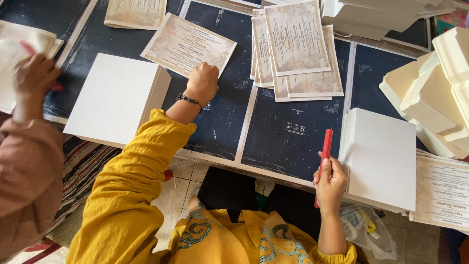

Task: Assembling and creasing paper invitations by hand using a creasing tool in a print shop finishing area.

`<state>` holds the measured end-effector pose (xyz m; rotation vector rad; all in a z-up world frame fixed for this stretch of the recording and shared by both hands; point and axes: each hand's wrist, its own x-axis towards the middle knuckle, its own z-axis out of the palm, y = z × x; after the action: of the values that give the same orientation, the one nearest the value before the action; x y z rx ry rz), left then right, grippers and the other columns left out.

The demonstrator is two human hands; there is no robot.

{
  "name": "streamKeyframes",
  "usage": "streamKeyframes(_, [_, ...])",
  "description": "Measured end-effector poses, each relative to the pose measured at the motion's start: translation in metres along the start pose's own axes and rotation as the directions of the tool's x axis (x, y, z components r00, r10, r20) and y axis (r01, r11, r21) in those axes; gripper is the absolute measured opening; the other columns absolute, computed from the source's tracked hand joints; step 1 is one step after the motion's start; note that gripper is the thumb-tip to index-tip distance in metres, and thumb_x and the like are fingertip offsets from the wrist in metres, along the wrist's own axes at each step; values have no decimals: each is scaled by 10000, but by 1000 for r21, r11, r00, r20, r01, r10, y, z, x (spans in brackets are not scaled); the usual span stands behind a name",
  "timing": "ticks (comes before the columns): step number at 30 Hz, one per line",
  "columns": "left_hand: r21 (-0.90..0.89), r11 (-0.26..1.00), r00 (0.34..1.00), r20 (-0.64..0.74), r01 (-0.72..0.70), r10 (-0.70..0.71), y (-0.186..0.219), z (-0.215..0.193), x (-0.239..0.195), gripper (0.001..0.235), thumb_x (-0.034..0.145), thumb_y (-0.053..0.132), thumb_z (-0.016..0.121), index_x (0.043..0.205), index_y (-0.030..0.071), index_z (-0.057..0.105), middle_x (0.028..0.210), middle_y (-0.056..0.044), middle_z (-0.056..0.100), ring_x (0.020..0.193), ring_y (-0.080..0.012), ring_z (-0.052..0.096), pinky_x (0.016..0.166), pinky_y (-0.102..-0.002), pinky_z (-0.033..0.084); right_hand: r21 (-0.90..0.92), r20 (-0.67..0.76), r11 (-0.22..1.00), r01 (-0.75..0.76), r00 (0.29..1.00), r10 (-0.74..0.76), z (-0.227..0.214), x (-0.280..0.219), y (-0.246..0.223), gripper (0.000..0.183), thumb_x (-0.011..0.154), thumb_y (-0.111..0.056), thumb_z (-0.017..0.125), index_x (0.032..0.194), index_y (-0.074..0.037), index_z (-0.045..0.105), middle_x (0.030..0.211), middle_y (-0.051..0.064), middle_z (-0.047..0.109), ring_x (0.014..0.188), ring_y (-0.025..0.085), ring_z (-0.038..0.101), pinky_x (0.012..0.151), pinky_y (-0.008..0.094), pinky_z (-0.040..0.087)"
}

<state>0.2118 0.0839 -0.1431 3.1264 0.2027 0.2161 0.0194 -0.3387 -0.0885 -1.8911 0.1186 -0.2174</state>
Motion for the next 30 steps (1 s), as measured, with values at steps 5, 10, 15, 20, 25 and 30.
streamKeyframes(5, [-21,1000,1000,4,-19,19,-15,10,10,288,670,198,904,891,71,770,846,-112,694,767,-354,772,634,-469,666,6,-6,1000,0,1000,0,0,1,1,283,1149,-201,477,1234,-54,702,495,59,421,332,132,411,326,243,316])
streamKeyframes(10, [-177,984,1000,20,9,-6,-30,-41,-6,302,752,338,892,838,76,768,831,-181,735,804,-435,774,660,-522,653,35,8,999,-1,1000,1,0,0,-11,312,1158,-265,478,1146,-54,707,457,43,420,320,106,415,308,218,304])
streamKeyframes(15, [-914,379,965,214,143,154,54,-142,-55,68,952,13,633,930,78,632,878,-104,762,709,-202,823,507,-244,593,438,270,892,-108,963,-17,18,-5,-49,265,973,-90,693,1207,34,692,882,77,704,456,31,424,337,183,337])
streamKeyframes(20, [-978,210,936,65,-10,345,142,-155,-125,194,775,-52,656,923,73,643,830,-53,727,678,-171,742,596,-307,604,436,166,899,-24,985,-55,57,-11,-100,199,937,-77,717,1075,-6,593,798,89,614,415,65,408,359,221,316])
streamKeyframes(25, [-947,298,942,-14,-120,335,148,-201,-145,27,861,89,622,844,103,607,718,-19,721,636,-157,730,624,-303,500,501,23,865,31,999,-49,52,-10,-91,169,960,79,622,987,-62,534,749,64,590,421,80,410,370,242,314])
streamKeyframes(30, [-966,223,968,-76,-131,238,94,-256,-123,114,987,18,554,963,71,652,855,-72,762,653,-135,799,510,-191,620,444,-232,887,124,972,-20,3,29,-102,330,893,66,663,1091,-145,506,681,22,459,456,82,397,404,255,319])
